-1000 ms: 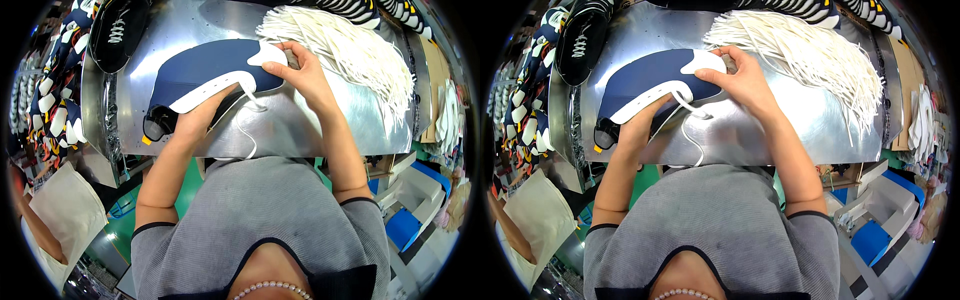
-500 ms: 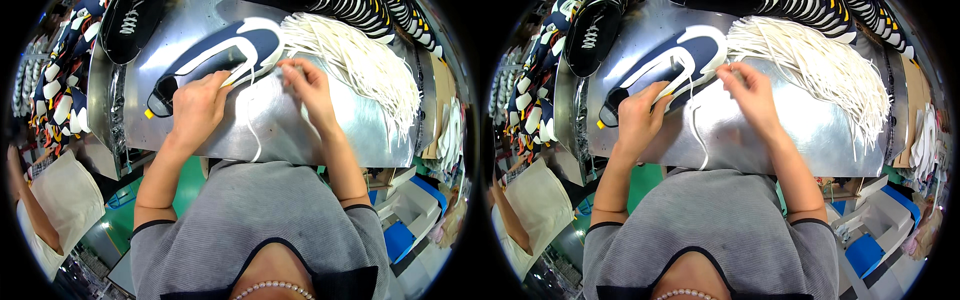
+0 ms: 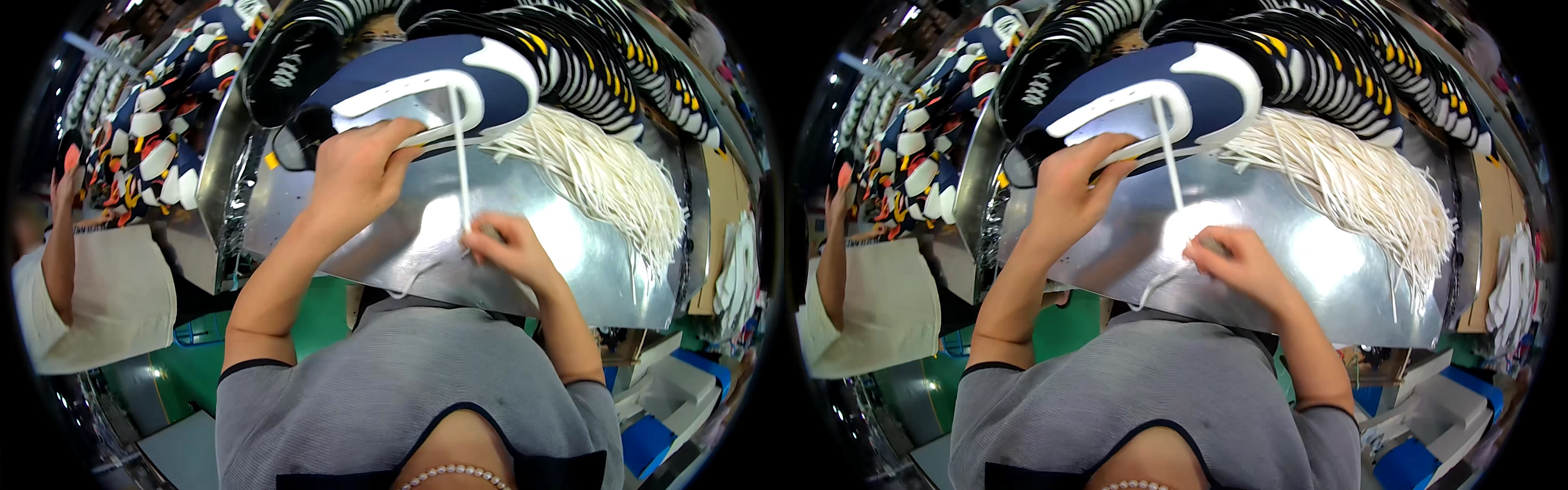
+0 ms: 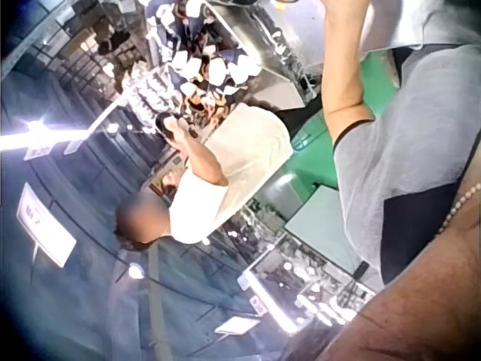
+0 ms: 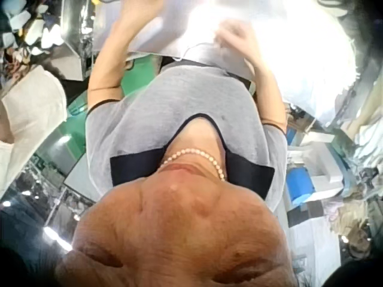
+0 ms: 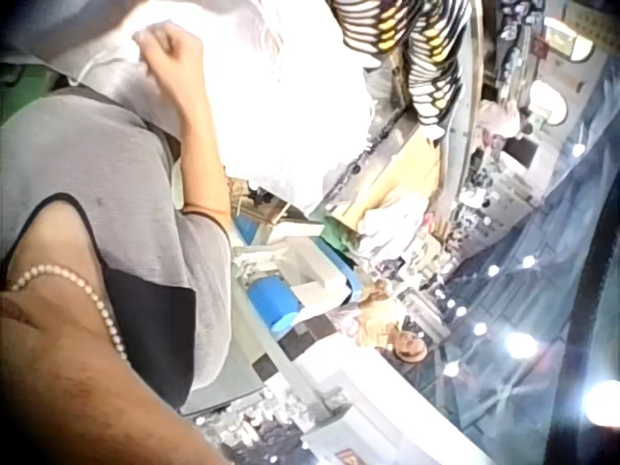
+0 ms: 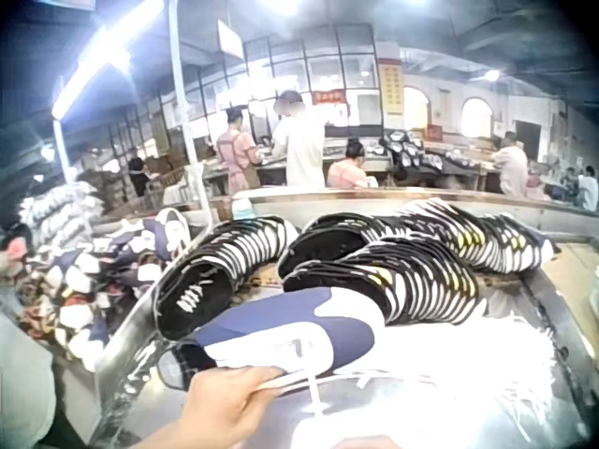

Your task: The person laces several shoe uppers by threading white laces through the eyelets and tucking the ends inside.

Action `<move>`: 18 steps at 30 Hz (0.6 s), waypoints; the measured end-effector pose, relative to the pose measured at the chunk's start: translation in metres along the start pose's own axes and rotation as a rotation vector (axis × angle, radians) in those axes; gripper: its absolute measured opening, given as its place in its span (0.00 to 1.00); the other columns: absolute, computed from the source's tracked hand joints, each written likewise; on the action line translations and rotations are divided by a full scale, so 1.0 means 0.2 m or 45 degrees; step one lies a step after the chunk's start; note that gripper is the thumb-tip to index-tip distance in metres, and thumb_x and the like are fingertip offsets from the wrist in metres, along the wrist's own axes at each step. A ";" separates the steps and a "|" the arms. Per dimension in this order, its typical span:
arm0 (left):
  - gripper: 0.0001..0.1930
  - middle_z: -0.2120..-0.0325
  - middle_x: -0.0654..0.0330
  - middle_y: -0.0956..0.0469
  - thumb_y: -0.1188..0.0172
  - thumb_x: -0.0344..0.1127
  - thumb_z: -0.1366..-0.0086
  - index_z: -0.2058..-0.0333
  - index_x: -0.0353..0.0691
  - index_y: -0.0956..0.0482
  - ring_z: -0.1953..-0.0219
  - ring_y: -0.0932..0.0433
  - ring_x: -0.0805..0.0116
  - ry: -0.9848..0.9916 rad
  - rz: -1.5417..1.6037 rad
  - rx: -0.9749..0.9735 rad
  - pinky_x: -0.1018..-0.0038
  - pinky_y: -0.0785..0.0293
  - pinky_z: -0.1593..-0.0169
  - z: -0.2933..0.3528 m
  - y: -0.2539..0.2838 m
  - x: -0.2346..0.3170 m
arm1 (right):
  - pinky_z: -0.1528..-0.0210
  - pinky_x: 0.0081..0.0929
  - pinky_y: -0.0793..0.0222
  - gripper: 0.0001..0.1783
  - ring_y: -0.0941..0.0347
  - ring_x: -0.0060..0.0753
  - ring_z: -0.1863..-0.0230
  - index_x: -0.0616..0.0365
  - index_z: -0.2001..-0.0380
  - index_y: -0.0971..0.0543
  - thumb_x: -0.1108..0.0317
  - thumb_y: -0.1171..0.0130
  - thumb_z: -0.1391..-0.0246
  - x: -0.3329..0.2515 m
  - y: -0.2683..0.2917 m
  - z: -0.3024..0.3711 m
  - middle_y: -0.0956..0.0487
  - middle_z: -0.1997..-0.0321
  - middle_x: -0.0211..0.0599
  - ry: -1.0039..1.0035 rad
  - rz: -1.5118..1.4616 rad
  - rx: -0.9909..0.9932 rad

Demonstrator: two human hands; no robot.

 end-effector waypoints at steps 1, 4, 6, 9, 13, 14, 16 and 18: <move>0.11 0.70 0.50 0.18 0.35 0.27 0.40 0.58 0.35 0.20 0.70 0.18 0.53 0.026 0.023 0.003 0.71 0.24 0.66 -0.02 0.02 0.00 | 0.76 0.18 0.38 0.08 0.32 0.15 0.79 0.59 0.67 0.18 0.64 0.36 0.42 0.01 -0.01 0.09 0.24 0.78 0.26 0.058 0.150 -0.015; 0.14 0.71 0.56 0.18 0.34 0.30 0.38 0.54 0.34 0.21 0.69 0.22 0.78 0.098 0.154 0.155 0.78 0.26 0.64 -0.10 0.14 -0.03 | 0.74 0.19 0.35 0.08 0.31 0.17 0.78 0.59 0.65 0.17 0.65 0.38 0.41 0.09 -0.07 0.40 0.21 0.76 0.29 0.026 0.438 -0.110; 0.12 0.71 0.61 0.19 0.36 0.30 0.36 0.55 0.34 0.20 0.68 0.24 0.81 0.118 0.297 0.166 0.80 0.27 0.63 -0.17 0.19 0.00 | 0.74 0.19 0.34 0.08 0.30 0.18 0.78 0.59 0.64 0.16 0.66 0.39 0.41 0.11 -0.04 0.50 0.20 0.75 0.30 -0.024 0.472 -0.002; 0.11 0.69 0.57 0.17 0.36 0.29 0.37 0.56 0.36 0.19 0.70 0.19 0.71 -0.092 0.022 0.149 0.78 0.26 0.65 -0.17 0.18 0.14 | 0.74 0.18 0.34 0.08 0.30 0.15 0.77 0.59 0.62 0.16 0.68 0.39 0.41 0.05 0.16 0.55 0.18 0.73 0.28 0.029 0.465 0.472; 0.11 0.69 0.54 0.18 0.35 0.29 0.40 0.58 0.39 0.19 0.72 0.19 0.57 -0.308 -0.260 0.100 0.72 0.25 0.68 -0.08 0.11 0.33 | 0.69 0.15 0.38 0.19 0.33 0.14 0.73 0.56 0.45 0.19 0.65 0.38 0.39 -0.29 0.33 0.27 0.24 0.72 0.25 0.358 0.130 0.650; 0.11 0.70 0.55 0.18 0.35 0.29 0.40 0.58 0.39 0.19 0.73 0.20 0.58 -0.308 -0.277 0.054 0.71 0.25 0.69 -0.07 0.08 0.35 | 0.68 0.15 0.37 0.21 0.33 0.15 0.72 0.57 0.44 0.20 0.66 0.38 0.40 -0.37 0.31 0.17 0.25 0.74 0.24 0.459 0.127 0.573; 0.11 0.73 0.59 0.20 0.35 0.28 0.41 0.58 0.41 0.20 0.75 0.21 0.59 -0.384 -0.356 0.031 0.69 0.27 0.71 -0.06 0.04 0.39 | 0.71 0.14 0.42 0.15 0.36 0.13 0.74 0.63 0.53 0.18 0.69 0.39 0.41 -0.46 0.28 0.04 0.29 0.74 0.21 0.480 0.057 0.588; 0.12 0.73 0.59 0.20 0.35 0.28 0.41 0.58 0.41 0.20 0.75 0.21 0.59 -0.375 -0.353 0.066 0.70 0.27 0.71 -0.05 0.06 0.40 | 0.70 0.14 0.41 0.12 0.35 0.11 0.73 0.61 0.59 0.16 0.66 0.33 0.44 -0.44 0.26 -0.07 0.27 0.76 0.19 0.443 -0.172 0.474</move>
Point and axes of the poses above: each hand's wrist, its own z-axis away from the middle knuckle, its own y-axis out of the back of the hand, x = y × z, the point moved 10 cm from there along -z, towards the middle knuckle
